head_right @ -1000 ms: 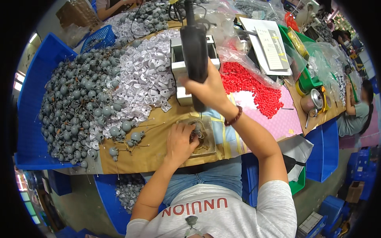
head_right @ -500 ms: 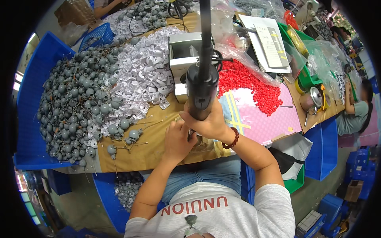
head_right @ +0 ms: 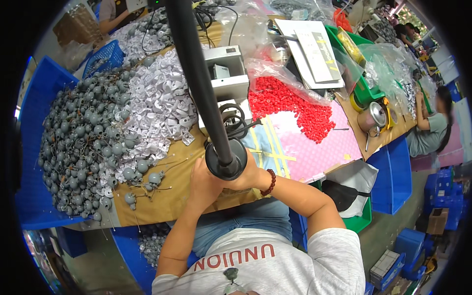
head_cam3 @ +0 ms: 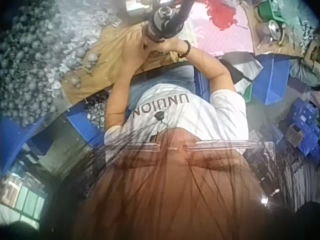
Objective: Assembling small spherical toy components using a handheld pneumatic sealer and a workbench press.
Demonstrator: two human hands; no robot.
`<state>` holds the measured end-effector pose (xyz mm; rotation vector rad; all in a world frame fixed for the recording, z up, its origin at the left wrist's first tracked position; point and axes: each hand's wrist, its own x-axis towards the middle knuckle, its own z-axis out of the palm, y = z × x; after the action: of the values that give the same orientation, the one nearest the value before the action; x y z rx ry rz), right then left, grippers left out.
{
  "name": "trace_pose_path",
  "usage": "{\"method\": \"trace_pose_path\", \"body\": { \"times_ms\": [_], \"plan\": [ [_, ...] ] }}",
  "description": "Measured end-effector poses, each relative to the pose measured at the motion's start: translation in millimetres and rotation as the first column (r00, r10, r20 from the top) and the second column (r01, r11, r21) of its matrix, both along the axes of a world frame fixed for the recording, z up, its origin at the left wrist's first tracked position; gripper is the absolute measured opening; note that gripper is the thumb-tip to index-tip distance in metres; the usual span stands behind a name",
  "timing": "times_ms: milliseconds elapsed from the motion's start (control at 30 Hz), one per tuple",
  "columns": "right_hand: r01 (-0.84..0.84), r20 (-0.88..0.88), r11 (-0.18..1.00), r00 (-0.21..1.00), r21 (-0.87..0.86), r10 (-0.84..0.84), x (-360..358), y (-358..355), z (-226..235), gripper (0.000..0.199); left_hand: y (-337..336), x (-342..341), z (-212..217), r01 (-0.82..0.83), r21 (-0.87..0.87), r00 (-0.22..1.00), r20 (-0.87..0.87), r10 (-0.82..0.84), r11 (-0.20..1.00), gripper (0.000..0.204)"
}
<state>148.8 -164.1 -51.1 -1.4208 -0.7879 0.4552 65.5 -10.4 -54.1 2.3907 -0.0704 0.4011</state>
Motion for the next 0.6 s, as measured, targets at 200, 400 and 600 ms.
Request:
{"method": "trace_pose_path", "body": {
  "times_ms": [200, 400, 600],
  "plan": [
    [0.125, 0.623, 0.988, 0.782, -0.094, -0.039, 4, 6, 20, 0.046, -1, -2, 6, -0.014, -0.126, 0.999, 0.04, 0.019, 0.992, 0.043],
    [0.218, 0.645, 0.933, 0.764, -0.285, 0.019, 1, 8, 26, 0.04, 2, -4, -6, -0.003, 0.028, 0.998, 0.064, 0.001, 1.0, 0.042],
    [0.189, -0.067, 0.972, 0.981, 0.139, -0.182, 18, 6, 61, 0.043, -5, -5, 6, -0.081, 0.071, 0.996, -0.016, 0.083, 0.994, 0.04]
  ]
}}
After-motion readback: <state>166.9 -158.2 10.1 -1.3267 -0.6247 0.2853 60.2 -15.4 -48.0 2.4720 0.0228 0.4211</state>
